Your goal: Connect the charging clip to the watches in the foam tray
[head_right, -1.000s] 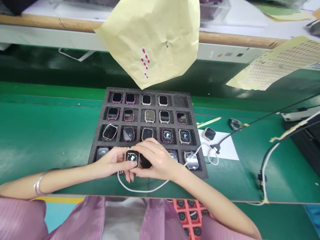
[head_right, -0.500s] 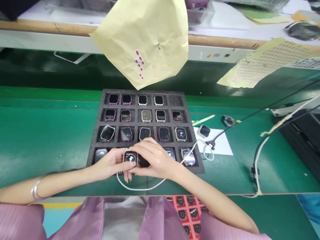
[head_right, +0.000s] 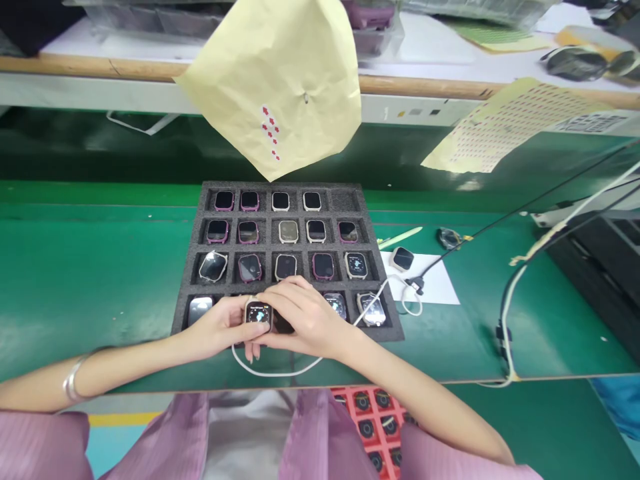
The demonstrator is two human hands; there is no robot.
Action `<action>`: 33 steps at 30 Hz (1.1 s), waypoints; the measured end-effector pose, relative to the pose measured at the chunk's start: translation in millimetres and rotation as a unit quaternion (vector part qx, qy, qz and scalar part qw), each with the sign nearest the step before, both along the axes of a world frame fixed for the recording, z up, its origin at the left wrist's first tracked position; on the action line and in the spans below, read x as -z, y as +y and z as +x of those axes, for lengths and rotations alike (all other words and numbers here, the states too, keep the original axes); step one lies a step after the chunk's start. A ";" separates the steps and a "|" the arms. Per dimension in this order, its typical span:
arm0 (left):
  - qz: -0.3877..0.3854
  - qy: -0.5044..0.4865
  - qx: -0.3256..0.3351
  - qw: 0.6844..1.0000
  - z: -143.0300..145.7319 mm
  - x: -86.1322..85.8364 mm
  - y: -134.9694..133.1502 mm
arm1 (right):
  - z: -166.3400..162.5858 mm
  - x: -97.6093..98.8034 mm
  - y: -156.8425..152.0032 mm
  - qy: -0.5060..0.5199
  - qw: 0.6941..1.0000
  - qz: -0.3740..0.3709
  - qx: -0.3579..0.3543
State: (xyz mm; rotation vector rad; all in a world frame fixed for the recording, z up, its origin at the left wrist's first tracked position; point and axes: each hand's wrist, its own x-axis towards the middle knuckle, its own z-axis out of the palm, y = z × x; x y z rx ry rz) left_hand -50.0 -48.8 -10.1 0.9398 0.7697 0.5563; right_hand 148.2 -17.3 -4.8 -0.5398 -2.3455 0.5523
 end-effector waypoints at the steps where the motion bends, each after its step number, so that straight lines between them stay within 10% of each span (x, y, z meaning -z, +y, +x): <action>1: 0.002 0.004 0.002 1.000 0.1 -0.5 -0.3 | -0.1 0.0 -0.5 -0.001 1.000 0.002 0.001; 11: 0.065 0.013 -0.023 0.998 -7.2 -8.2 0.5 | 9.2 -11.6 -3.7 0.043 0.994 -0.063 0.077; 18: 0.000 0.081 -0.037 0.996 -45.3 -22.0 5.2 | 29.6 -14.9 -6.1 -0.150 0.982 -0.056 0.098; 33: 0.002 0.051 -0.083 0.995 -62.8 -7.0 -20.4 | -56.2 -24.7 11.2 -0.336 0.940 0.058 -0.007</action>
